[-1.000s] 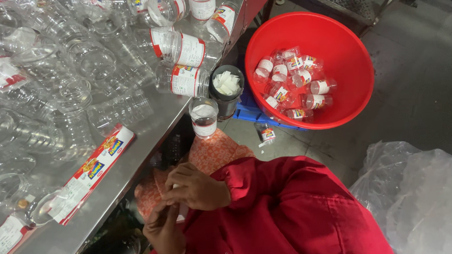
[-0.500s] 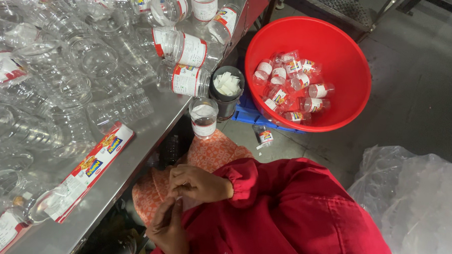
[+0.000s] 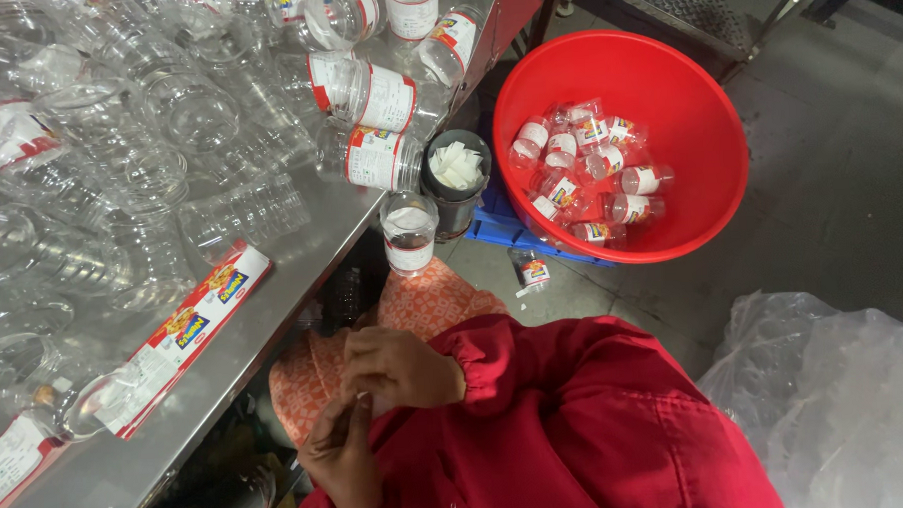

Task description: The person peels adhesive labels from sheets and applies them to clear plastic bottles by hand before placing them into a red bin.

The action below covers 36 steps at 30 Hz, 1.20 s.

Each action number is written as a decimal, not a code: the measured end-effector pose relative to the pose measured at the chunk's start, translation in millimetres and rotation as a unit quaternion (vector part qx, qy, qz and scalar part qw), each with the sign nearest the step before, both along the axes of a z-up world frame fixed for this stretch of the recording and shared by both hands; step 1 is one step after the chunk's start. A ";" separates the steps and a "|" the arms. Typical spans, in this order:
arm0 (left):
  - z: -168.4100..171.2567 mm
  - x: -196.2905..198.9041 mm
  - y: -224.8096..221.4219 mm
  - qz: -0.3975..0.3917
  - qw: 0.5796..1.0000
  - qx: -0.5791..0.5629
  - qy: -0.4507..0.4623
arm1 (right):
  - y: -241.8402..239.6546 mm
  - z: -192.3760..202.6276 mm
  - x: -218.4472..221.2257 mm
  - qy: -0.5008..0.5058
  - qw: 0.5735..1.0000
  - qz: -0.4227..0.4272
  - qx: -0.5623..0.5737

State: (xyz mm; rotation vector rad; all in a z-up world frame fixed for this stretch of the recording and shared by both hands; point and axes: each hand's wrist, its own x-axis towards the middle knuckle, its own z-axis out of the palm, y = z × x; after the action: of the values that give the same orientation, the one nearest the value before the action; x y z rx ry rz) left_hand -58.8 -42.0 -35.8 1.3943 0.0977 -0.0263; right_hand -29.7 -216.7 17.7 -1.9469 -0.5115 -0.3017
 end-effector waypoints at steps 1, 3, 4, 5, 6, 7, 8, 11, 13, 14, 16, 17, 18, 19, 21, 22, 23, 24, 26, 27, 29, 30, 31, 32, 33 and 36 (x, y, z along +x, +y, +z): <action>-1.8 0.2 -1.3 0.004 1.000 -0.002 -0.001 | -0.9 -1.9 1.2 0.018 0.999 0.011 0.041; -3.2 -0.7 -1.2 0.011 1.000 0.014 -0.010 | -5.5 -10.0 5.3 0.055 0.990 0.031 0.124; -2.2 -1.7 -0.9 0.014 0.999 0.031 -0.019 | -9.8 -15.5 10.0 0.119 0.974 0.018 0.191; -0.4 -1.9 -1.5 0.016 0.998 0.048 -0.027 | -15.5 -21.5 17.3 0.181 0.950 0.005 0.256; 2.4 -1.6 -2.1 0.022 0.997 0.063 -0.024 | -20.6 -26.9 22.9 0.241 0.916 -0.009 0.319; 6.3 -2.0 -1.9 0.028 0.996 0.079 -0.021 | -25.2 -30.6 27.0 0.237 0.888 0.021 0.393; 10.6 -2.5 -1.5 0.034 0.995 0.094 -0.019 | -29.1 -31.6 30.8 0.230 0.854 0.050 0.464; 20.5 -0.2 -4.7 0.042 0.990 0.127 -0.044 | -28.9 -15.8 14.9 0.128 0.951 0.047 0.279; 22.9 -1.6 -7.6 0.023 0.993 0.101 -0.051 | -21.8 -2.6 2.4 0.004 0.997 0.017 0.069; 23.6 -0.7 -8.0 0.013 0.994 0.089 -0.055 | -15.3 0.5 3.7 -0.073 0.997 0.004 -0.004; 25.1 -0.1 -6.7 0.004 0.996 0.080 -0.044 | -7.0 0.9 4.1 -0.161 0.983 0.000 -0.085; 25.6 0.5 -5.5 -0.001 0.996 0.076 -0.039 | -5.8 -1.1 5.4 -0.172 0.981 0.009 -0.093; 25.5 0.9 -4.9 -0.005 0.996 0.083 -0.044 | -6.0 -3.3 6.4 -0.183 0.978 0.018 -0.102; 25.0 1.2 -3.7 -0.010 0.995 0.090 -0.049 | -5.7 -5.1 7.0 -0.171 0.981 0.017 -0.089; 22.7 -0.5 -1.5 -0.011 0.993 0.106 -0.044 | -3.6 -6.6 4.6 -0.142 0.988 0.015 -0.063; 20.0 0.3 -2.3 -0.006 0.993 0.115 -0.037 | -3.5 -6.5 3.9 -0.106 0.994 0.005 -0.035; 17.5 1.2 -2.5 -0.001 0.992 0.123 -0.030 | -2.9 -6.3 2.0 -0.071 0.997 -0.005 -0.006; 15.2 0.7 -3.0 0.002 0.992 0.121 -0.033 | -3.0 -6.8 -0.3 -0.034 0.999 -0.015 0.023; 11.3 0.4 -5.3 0.007 0.992 0.118 -0.038 | -6.6 -13.1 -0.9 0.029 0.992 0.007 0.122; 10.2 0.3 -6.2 0.014 0.993 0.112 -0.035 | -9.4 -19.7 0.3 0.060 0.983 0.018 0.170; 11.2 -0.6 -9.2 0.030 0.994 0.100 -0.028 | -19.1 -39.9 13.0 0.227 0.912 -0.026 0.341; 13.4 -0.2 -9.3 0.046 0.994 0.083 -0.046 | -25.7 -50.7 20.8 0.306 0.854 -0.045 0.418; 16.5 0.5 -8.7 0.062 0.994 0.067 -0.064 | -34.6 -59.4 29.2 0.275 0.823 -0.037 0.496; 19.6 -0.2 -8.3 0.082 0.992 0.051 -0.082 | -42.9 -64.0 38.2 0.243 0.785 -0.026 0.569; 22.5 -0.4 -7.8 0.088 0.989 0.061 -0.098 | -47.4 -63.2 44.6 0.210 0.741 -0.016 0.637; 31.0 4.9 -6.1 0.101 0.984 0.079 -0.128 | -51.4 -35.3 37.1 0.236 0.751 -0.049 0.615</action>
State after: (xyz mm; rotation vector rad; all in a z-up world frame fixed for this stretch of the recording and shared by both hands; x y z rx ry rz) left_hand -53.9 -48.1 -4.7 1.5280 0.0271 0.3350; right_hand 7.4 -268.1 -17.6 -0.6708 0.1651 -0.1225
